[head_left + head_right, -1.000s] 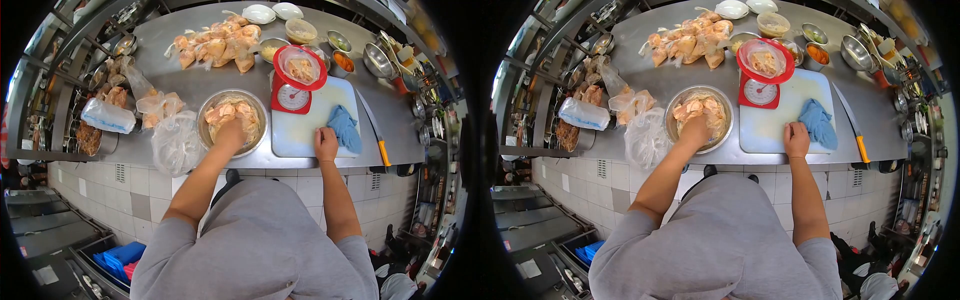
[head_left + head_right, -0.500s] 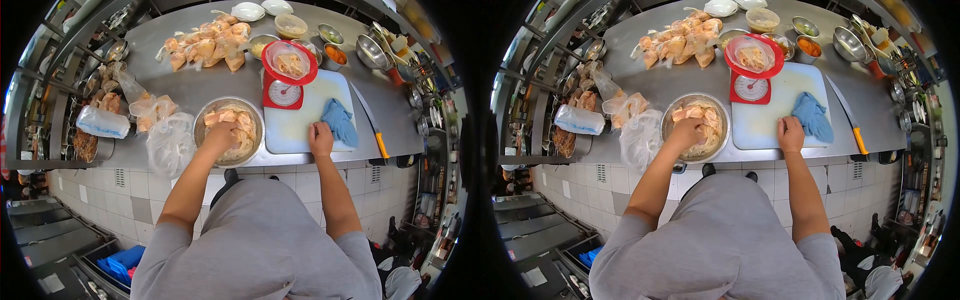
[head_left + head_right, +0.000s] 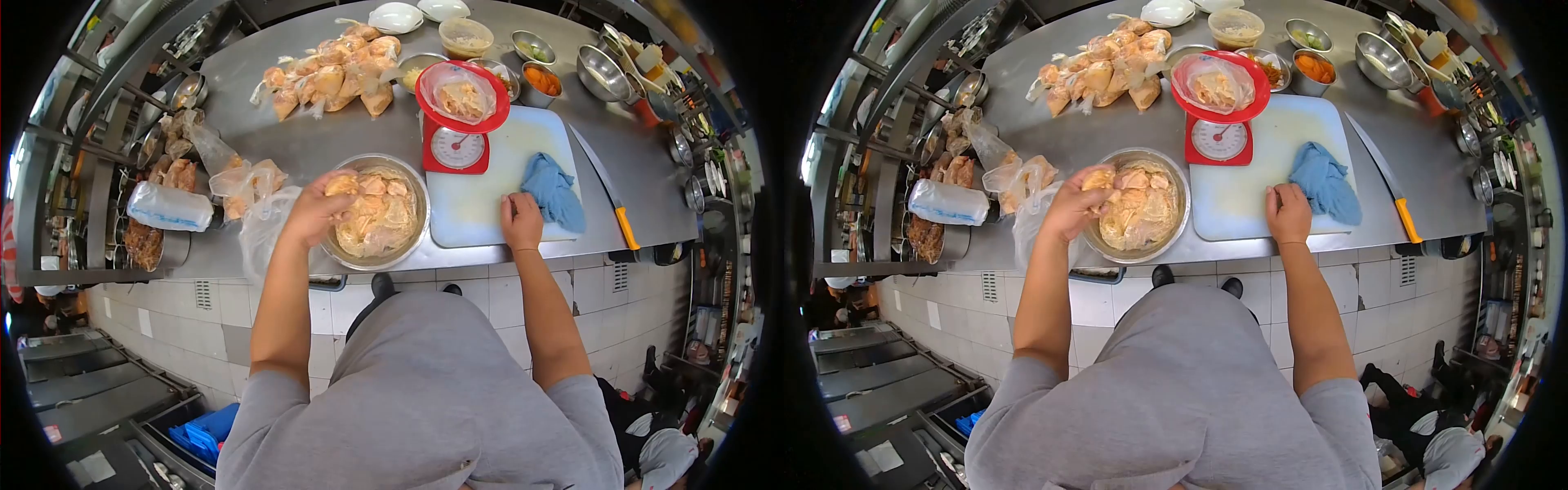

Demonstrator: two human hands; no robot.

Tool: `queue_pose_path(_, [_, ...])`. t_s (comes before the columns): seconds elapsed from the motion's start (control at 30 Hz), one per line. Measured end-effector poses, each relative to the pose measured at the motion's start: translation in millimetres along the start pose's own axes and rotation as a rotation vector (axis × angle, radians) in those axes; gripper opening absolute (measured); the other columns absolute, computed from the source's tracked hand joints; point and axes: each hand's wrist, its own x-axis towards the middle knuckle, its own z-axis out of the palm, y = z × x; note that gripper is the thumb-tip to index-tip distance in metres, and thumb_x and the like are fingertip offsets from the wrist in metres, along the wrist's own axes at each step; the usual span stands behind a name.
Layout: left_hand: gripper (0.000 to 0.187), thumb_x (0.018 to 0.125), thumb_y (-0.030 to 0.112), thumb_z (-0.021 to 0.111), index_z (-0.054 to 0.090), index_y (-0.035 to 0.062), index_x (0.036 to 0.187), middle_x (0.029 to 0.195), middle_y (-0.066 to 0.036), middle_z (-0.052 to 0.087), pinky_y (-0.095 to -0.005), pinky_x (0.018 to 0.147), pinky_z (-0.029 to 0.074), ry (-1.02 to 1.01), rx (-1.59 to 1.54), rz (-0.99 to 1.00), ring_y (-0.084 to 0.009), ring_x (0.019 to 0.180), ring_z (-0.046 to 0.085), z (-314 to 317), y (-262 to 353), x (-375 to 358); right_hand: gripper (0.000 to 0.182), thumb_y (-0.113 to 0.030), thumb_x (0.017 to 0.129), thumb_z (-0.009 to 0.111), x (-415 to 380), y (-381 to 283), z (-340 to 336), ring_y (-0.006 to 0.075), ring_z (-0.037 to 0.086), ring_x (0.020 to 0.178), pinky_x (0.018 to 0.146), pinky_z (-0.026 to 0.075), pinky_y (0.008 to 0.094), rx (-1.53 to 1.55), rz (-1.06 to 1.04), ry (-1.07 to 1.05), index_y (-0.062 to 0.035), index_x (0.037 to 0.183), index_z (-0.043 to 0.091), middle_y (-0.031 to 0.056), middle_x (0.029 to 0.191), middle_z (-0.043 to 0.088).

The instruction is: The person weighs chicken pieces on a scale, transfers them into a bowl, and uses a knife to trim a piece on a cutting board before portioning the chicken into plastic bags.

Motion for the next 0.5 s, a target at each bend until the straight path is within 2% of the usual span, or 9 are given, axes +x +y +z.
queue_pose_path(0.13, [0.053,0.088,0.007,0.08,0.063,0.0086,0.138,0.117,-0.007,0.074,-0.0296,0.076,0.055,0.124,0.169,0.152,-0.0135,0.102,0.069,-7.8,-5.2,2.6,0.015,-0.019,0.096,0.072,0.1,0.7,-0.9,0.0354,0.064,0.075,0.067,0.052,0.0461,-0.015,-0.02,0.0,-0.007,0.088,0.067,0.012,0.085,0.065])
queue_pose_path(0.2, [0.043,0.089,0.012,0.078,0.068,0.0063,0.131,0.117,-0.014,0.074,-0.0385,0.08,0.057,0.399,0.87,0.365,-0.0241,0.101,0.072,-18.2,-31.4,20.2,0.015,-0.019,0.096,0.072,0.4,-0.5,0.3,0.0353,0.064,0.075,0.067,0.052,0.046,-0.004,-0.018,-0.003,-0.007,0.088,0.067,0.0119,0.085,0.065])
queue_pose_path(0.23, [0.043,0.089,0.012,0.078,0.068,0.0063,0.131,0.117,-0.014,0.074,-0.0385,0.08,0.057,0.403,0.868,0.366,-0.0241,0.101,0.072,-16.4,-39.2,20.0,0.016,-0.02,0.096,0.071,-0.1,-0.8,-0.3,0.0352,0.064,0.075,0.067,0.052,0.0459,-0.006,-0.02,0.0,-0.007,0.088,0.067,0.0118,0.085,0.065])
queue_pose_path(0.3, [0.035,0.088,0.018,0.075,0.073,0.0053,0.12,0.112,-0.019,0.074,-0.0455,0.091,0.055,0.482,1.456,0.676,-0.0339,0.104,0.069,-3.4,-55.3,17.7,0.016,-0.02,0.097,0.071,1.6,-0.2,-1.1,0.035,0.064,0.076,0.067,0.051,0.0458,-0.01,-0.024,0.006,-0.007,0.089,0.066,0.0118,0.086,0.065])
queue_pose_path(0.33, [0.035,0.088,0.018,0.075,0.073,0.0053,0.12,0.112,-0.019,0.074,-0.0455,0.091,0.055,0.481,1.455,0.678,-0.0339,0.104,0.069,2.3,-65.9,21.8,0.016,-0.02,0.097,0.071,1.2,1.0,-0.7,0.0349,0.064,0.076,0.067,0.051,0.0458,-0.024,-0.028,0.007,-0.0071,0.089,0.066,0.0118,0.086,0.065])
queue_pose_path(0.4, [0.03,0.086,0.021,0.075,0.076,0.0071,0.112,0.111,-0.018,0.071,-0.0478,0.098,0.052,-0.014,1.313,0.153,-0.0362,0.111,0.064,13.7,-90.3,28.1,0.016,-0.02,0.097,0.071,-1.6,1.2,-0.8,0.0348,0.064,0.076,0.068,0.051,0.0458,-0.038,-0.029,0.005,-0.0071,0.089,0.066,0.0118,0.086,0.065])
queue_pose_path(0.43, [0.03,0.086,0.021,0.075,0.076,0.0071,0.112,0.111,-0.018,0.071,-0.0478,0.098,0.052,-0.014,1.313,0.153,-0.0362,0.111,0.064,21.2,-100.8,24.7,0.016,-0.02,0.097,0.071,-1.3,0.7,-0.6,0.0349,0.064,0.077,0.068,0.051,0.0459,-0.033,-0.035,0.007,-0.0072,0.089,0.066,0.0118,0.086,0.065])
queue_pose_path(0.5, [0.022,0.081,0.017,0.08,0.076,0.007,0.101,0.115,-0.02,0.066,-0.0489,0.099,0.051,0.064,1.451,0.325,-0.0391,0.111,0.061,37.4,-116.4,17.6,0.015,-0.02,0.097,0.071,1.4,0.3,-1.2,0.0349,0.064,0.077,0.068,0.051,0.046,-0.031,-0.043,0.013,-0.0072,0.089,0.067,0.0117,0.086,0.064])
